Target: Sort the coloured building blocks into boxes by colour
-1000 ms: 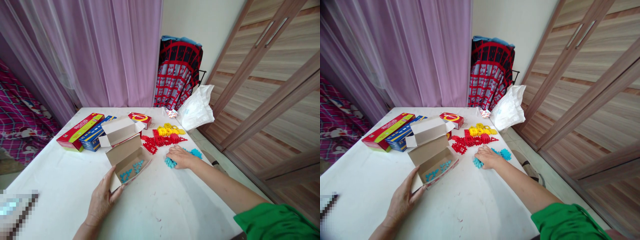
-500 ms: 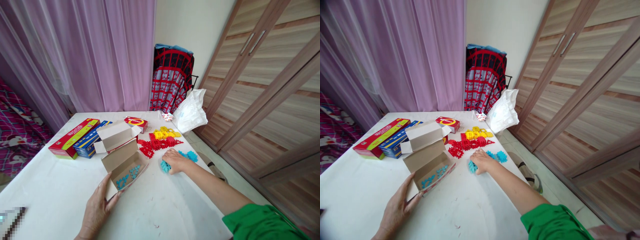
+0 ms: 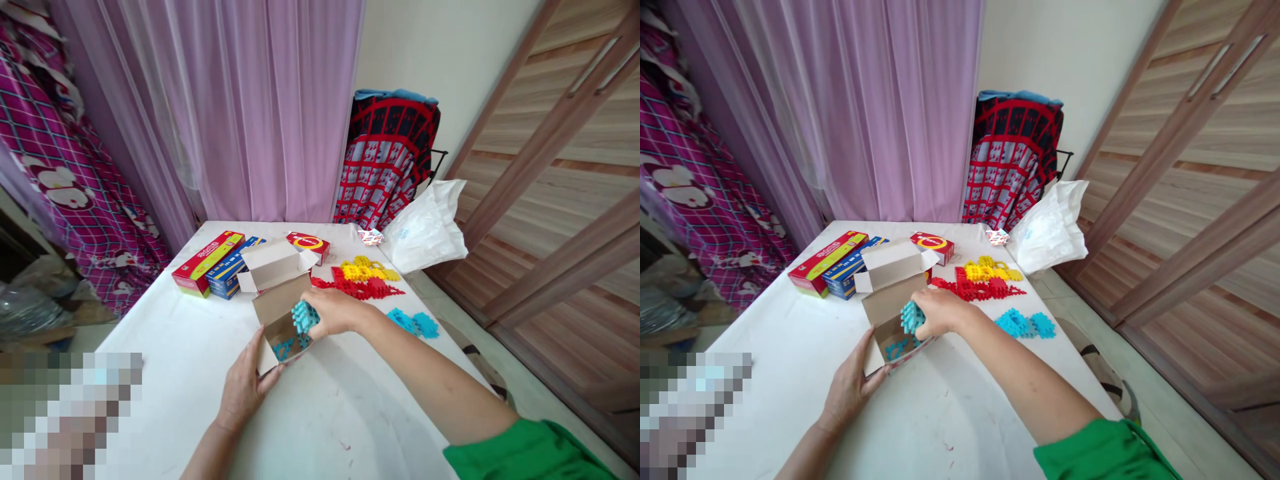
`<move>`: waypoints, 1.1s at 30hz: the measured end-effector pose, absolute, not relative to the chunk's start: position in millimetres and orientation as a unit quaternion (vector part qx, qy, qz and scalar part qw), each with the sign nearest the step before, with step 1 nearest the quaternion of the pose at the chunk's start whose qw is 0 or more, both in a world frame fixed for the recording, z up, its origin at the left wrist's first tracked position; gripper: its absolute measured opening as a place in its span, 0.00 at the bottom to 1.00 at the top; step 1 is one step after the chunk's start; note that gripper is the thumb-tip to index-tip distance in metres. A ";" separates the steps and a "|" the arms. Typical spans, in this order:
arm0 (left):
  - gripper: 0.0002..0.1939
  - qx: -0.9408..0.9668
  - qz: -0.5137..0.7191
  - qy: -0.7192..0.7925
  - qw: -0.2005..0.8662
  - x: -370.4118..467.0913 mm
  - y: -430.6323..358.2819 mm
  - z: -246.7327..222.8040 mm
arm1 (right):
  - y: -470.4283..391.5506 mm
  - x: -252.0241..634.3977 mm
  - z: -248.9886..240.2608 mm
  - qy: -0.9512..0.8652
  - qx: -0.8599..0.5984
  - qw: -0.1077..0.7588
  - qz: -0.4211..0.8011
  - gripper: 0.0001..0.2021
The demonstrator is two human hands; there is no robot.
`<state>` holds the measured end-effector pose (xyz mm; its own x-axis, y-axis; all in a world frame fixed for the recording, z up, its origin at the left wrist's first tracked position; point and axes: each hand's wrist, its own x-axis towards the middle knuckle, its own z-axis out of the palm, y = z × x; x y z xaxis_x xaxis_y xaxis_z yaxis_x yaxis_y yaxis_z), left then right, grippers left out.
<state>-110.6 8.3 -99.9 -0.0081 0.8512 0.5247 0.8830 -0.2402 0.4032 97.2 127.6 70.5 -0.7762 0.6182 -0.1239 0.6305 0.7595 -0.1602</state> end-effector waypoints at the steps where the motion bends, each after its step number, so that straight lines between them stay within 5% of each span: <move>1: 0.38 -0.705 -0.357 -0.612 0.028 -110.6 8.5 -100.7 | 128.3 85.4 64.8 0.937 0.332 0.058 -0.092 0.21; 14: 0.40 -0.709 -0.376 -0.595 0.028 -107.5 8.6 -97.8 | 115.0 32.7 18.2 0.932 0.296 0.196 -0.075 0.28; 33: 0.40 -0.700 -0.374 -0.608 0.025 -105.1 7.8 -97.2 | 133.0 53.2 13.2 0.950 0.273 0.124 -0.083 0.30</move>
<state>-105.1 7.8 -97.2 -0.0176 0.8327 0.5535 0.8695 -0.2605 0.4195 53.2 133.0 13.2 -0.8202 0.4984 -0.2808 0.5395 0.8372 -0.0896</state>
